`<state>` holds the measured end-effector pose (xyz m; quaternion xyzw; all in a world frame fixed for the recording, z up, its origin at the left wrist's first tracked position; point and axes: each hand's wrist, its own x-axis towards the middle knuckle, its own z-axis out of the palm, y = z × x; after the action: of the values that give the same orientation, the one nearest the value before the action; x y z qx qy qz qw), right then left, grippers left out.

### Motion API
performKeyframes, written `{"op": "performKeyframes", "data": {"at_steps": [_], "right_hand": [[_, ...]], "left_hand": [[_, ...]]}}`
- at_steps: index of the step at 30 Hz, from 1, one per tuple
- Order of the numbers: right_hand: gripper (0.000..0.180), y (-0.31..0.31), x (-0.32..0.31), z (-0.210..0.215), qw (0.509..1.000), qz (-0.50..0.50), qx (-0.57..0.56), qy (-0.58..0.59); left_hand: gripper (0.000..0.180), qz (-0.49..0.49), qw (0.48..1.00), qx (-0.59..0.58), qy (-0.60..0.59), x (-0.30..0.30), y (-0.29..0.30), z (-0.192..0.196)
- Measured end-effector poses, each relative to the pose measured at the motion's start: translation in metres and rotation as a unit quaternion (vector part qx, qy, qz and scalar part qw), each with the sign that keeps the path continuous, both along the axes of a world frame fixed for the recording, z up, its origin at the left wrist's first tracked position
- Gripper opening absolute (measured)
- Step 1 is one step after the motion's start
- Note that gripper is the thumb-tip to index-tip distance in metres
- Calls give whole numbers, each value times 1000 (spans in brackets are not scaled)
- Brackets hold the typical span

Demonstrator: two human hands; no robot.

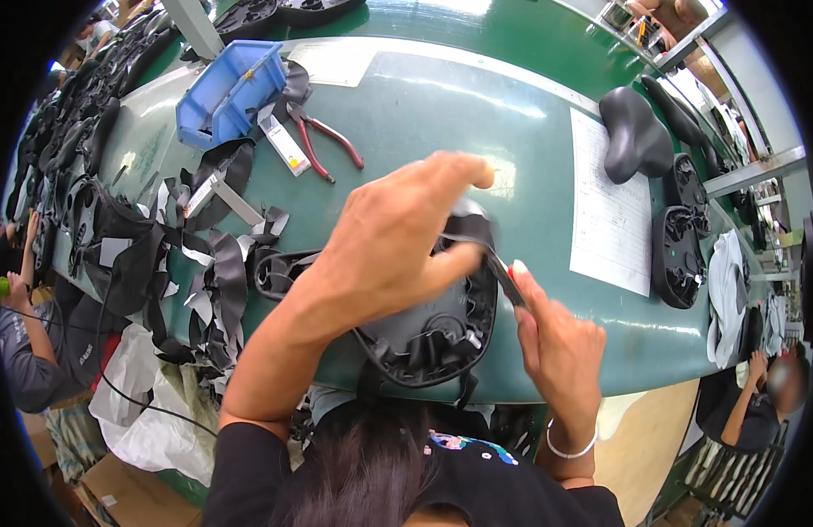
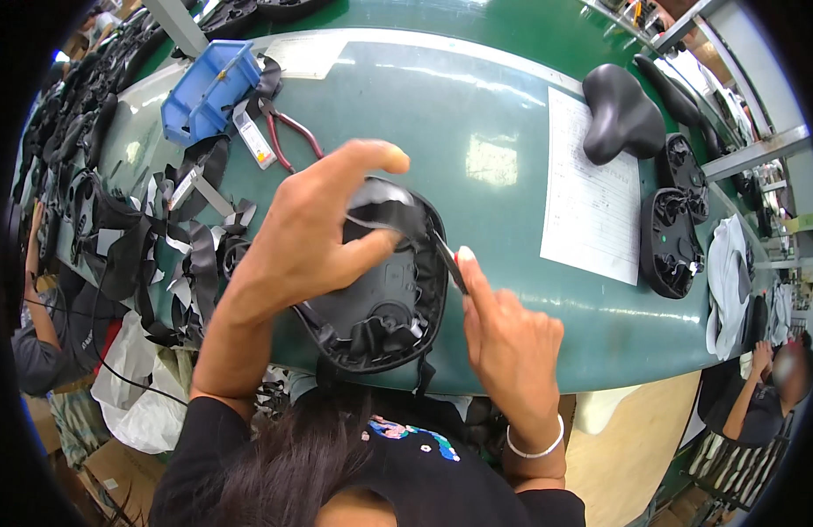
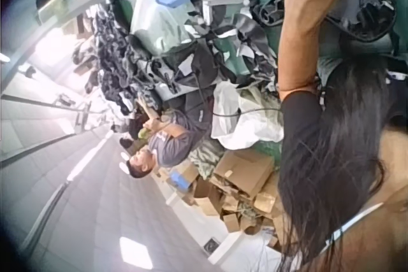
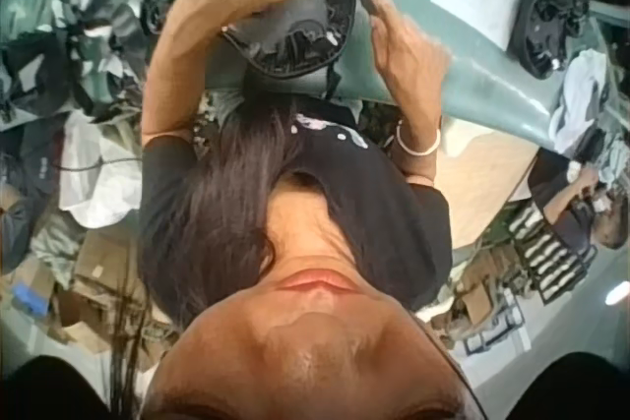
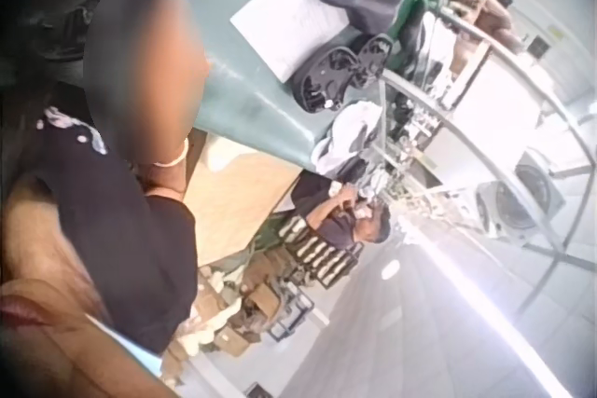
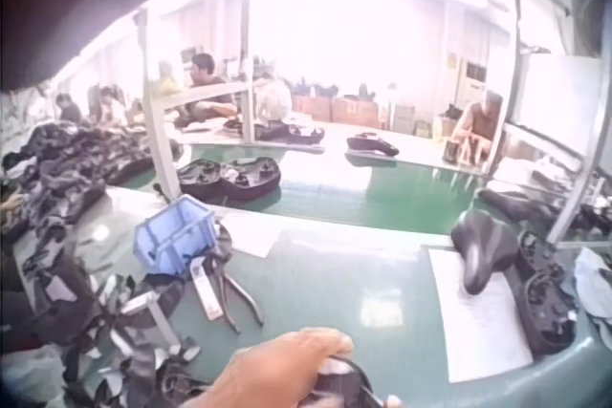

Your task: The person uses a red utility knife to trim excess black rubber or plastic material from the underside of a bicycle seat. They repeatedly cut along the edges and remove the resulting strips, placing the trimmed pieces on the green workbench. The person handles multiple seats, moving them into position and discarding the waste material.

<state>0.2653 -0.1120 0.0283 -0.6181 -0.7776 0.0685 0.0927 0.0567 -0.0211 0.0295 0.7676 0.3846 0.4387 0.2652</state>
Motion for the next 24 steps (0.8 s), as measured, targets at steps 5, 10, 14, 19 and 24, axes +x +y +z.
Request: {"op": "performKeyframes", "data": {"at_steps": [5,10,14,19,24], "right_hand": [[52,14,-9,5,995,8,19,-99],[44,-11,7,15,997,59,6,-51],[41,71,42,19,986,166,-4,-20],[38,95,17,32,942,320,32,-97],[48,39,29,45,957,220,-20,-187]], "left_hand": [[17,158,965,164,129,-7,36,-23],[19,138,934,-166,-285,-24,37,-39],[41,51,898,-294,-323,-30,-6,-30],[60,-138,943,-229,-196,-54,-52,-13],[59,-226,788,-100,-564,-143,-23,6]]}}
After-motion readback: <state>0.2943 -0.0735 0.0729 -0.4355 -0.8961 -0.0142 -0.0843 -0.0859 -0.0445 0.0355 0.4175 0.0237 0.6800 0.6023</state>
